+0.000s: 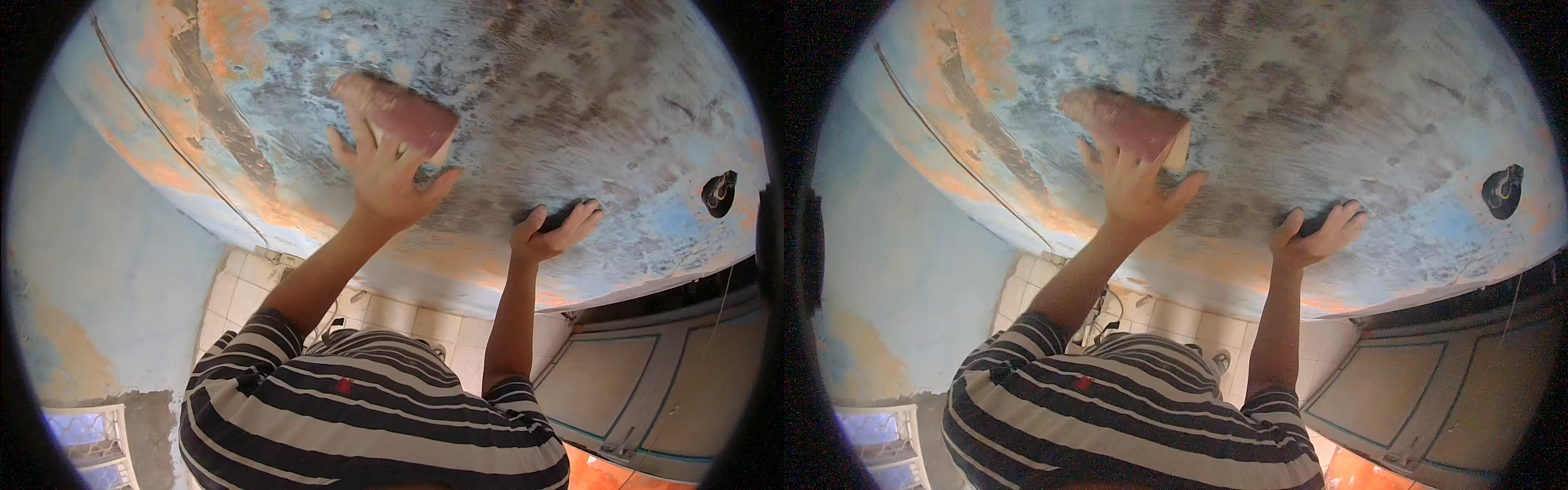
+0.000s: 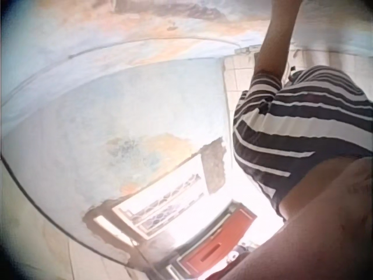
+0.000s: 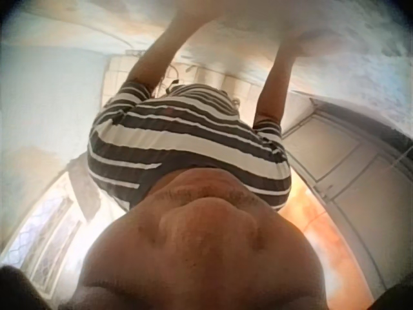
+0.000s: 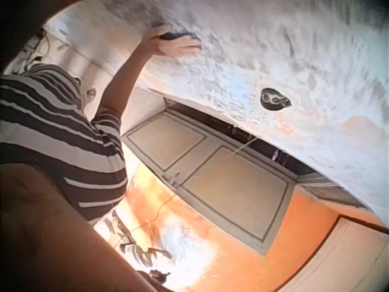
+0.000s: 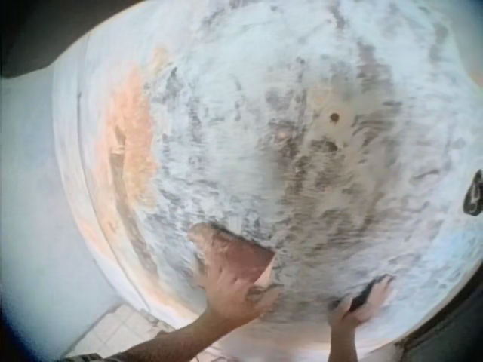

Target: The person sands the ceiling using sandpaper wrapped around a sanding block by hand.

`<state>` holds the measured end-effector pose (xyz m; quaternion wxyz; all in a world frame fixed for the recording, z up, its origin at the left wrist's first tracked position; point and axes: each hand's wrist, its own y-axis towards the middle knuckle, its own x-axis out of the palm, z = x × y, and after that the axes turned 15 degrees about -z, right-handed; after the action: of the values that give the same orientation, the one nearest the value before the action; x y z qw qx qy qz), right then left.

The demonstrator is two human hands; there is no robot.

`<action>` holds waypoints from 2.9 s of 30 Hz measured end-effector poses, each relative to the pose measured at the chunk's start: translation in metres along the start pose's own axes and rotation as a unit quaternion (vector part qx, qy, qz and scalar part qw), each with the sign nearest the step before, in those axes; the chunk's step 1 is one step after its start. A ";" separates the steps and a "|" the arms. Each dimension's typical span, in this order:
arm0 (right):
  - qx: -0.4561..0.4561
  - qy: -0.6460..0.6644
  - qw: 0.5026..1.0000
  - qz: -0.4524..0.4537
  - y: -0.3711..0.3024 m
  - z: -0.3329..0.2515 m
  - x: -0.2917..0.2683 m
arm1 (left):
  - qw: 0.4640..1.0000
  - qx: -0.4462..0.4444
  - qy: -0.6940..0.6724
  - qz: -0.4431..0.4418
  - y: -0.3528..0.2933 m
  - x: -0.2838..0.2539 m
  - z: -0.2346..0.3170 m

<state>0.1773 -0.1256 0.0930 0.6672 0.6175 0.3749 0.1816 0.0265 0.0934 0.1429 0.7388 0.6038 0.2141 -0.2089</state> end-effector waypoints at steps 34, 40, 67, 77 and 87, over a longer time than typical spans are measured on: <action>-0.114 0.213 0.970 -0.040 -0.039 0.115 -0.037 | 0.982 -0.155 0.105 0.018 0.014 -0.010 0.085; -0.089 0.208 0.973 -0.044 -0.041 0.109 -0.039 | 0.971 -0.232 0.015 -0.059 -0.070 0.064 0.107; 0.141 0.156 0.965 -0.160 -0.051 -0.067 -0.011 | 0.996 -0.018 -0.020 -0.087 -0.002 -0.026 0.003; 0.282 0.249 0.910 -0.174 -0.045 -0.109 -0.029 | 0.981 -0.024 -0.049 -0.184 -0.124 0.053 -0.017; 0.259 0.229 0.926 -0.153 -0.044 -0.093 -0.035 | 0.995 -0.021 -0.044 -0.083 -0.050 0.018 0.008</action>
<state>0.0771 -0.0935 0.0643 0.3998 0.6456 0.6412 0.1103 0.0134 0.0757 0.0937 0.7400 0.5586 0.2351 -0.2917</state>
